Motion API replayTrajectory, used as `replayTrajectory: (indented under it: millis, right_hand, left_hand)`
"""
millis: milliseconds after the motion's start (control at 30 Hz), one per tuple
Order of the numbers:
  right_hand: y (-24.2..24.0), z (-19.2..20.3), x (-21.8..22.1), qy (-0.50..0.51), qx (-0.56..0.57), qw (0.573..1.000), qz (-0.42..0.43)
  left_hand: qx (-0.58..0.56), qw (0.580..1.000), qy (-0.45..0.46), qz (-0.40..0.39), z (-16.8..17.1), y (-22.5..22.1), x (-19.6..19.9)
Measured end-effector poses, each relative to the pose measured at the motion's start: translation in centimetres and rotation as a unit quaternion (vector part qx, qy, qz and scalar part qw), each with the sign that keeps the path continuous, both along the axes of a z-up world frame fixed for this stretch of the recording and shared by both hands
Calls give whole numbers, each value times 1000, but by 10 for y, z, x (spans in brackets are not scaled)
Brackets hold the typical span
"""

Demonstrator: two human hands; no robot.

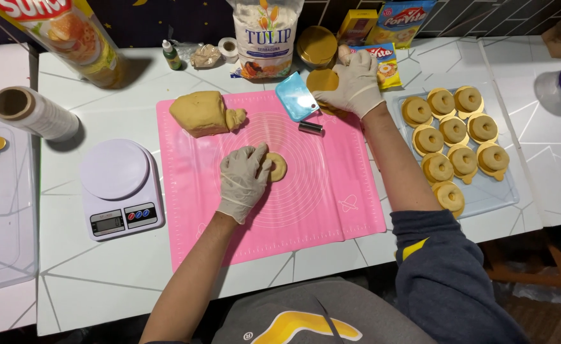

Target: Preparing and cutting individual donut shapes from dough using a rolling pin and a circular cutter on a silicone mat.

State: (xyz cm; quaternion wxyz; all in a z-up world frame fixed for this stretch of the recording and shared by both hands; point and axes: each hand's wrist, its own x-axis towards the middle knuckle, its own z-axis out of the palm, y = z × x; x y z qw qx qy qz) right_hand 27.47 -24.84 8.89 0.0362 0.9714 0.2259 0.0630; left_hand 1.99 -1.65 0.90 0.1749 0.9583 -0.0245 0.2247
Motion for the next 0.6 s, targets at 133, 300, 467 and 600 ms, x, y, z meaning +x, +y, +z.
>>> replayTrajectory:
  millis: [133, 300, 467, 600]
  right_hand:
    - [-6, 4, 5, 1, -3, 1000, -26]
    - [-27, -15, 11, -131, 141, 981, 28]
    - [-25, -17, 2, -162, 82, 983, 26]
    - [-26, -17, -4, -97, 83, 985, 117]
  left_hand:
    - [-6, 1000, -15, -5, 8, 0, -1]
    - [-5, 1000, -9, -3, 6, 0, 0]
    - [-2, 1000, -21, -5, 7, -1, 0]
    - [-5, 1000, -30, -9, 12, 0, -1]
